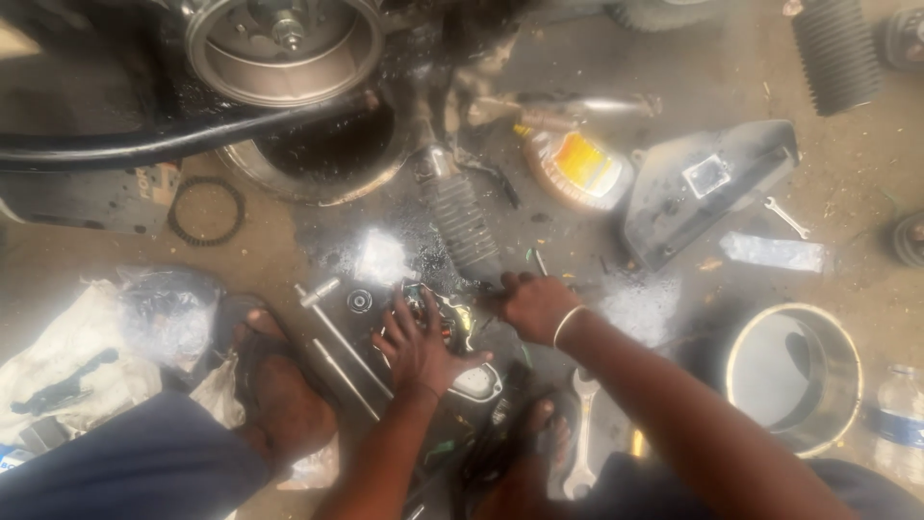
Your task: The person sits on the ground beside a scooter and works on its exposed stator/flywheel assembly. They use a wrench to loosen and tighten fasteners on the magneto cover, reposition the coil assembly, and handle small bolts and parts laid on the floor.
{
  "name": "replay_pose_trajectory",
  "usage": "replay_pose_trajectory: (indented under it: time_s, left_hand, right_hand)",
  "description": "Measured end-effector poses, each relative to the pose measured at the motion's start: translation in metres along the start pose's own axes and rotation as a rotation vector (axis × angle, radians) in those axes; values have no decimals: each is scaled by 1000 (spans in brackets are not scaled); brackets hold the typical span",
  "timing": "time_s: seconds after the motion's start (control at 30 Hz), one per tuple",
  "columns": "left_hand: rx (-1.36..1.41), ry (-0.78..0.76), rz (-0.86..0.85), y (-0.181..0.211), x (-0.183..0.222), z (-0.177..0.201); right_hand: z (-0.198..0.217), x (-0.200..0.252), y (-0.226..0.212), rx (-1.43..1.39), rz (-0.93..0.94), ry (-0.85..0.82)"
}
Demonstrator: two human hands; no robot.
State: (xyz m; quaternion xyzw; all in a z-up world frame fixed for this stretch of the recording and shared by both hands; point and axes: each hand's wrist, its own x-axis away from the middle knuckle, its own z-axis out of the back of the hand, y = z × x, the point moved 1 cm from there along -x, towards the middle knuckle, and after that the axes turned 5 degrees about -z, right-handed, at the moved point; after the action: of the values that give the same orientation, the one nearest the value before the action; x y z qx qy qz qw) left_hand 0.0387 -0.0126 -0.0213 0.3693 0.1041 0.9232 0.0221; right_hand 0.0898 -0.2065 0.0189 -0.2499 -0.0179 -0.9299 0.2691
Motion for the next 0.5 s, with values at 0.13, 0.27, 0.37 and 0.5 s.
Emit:
replay_pose_trajectory:
  time_s: [0.13, 0.27, 0.37, 0.5]
  left_hand:
    - [27, -20, 11, -6, 1, -1]
    - [55, -4, 0, -5, 0, 2]
    - [46, 9, -7, -9, -2, -6]
    - [63, 47, -15, -8, 1, 0]
  right_hand:
    - [-21, 8, 4, -378, -111, 10]
    - [-36, 34, 0, -708, -264, 190]
    - [-38, 48, -22, -633, -429, -12]
    - [-54, 46, -32, -611, -443, -15]
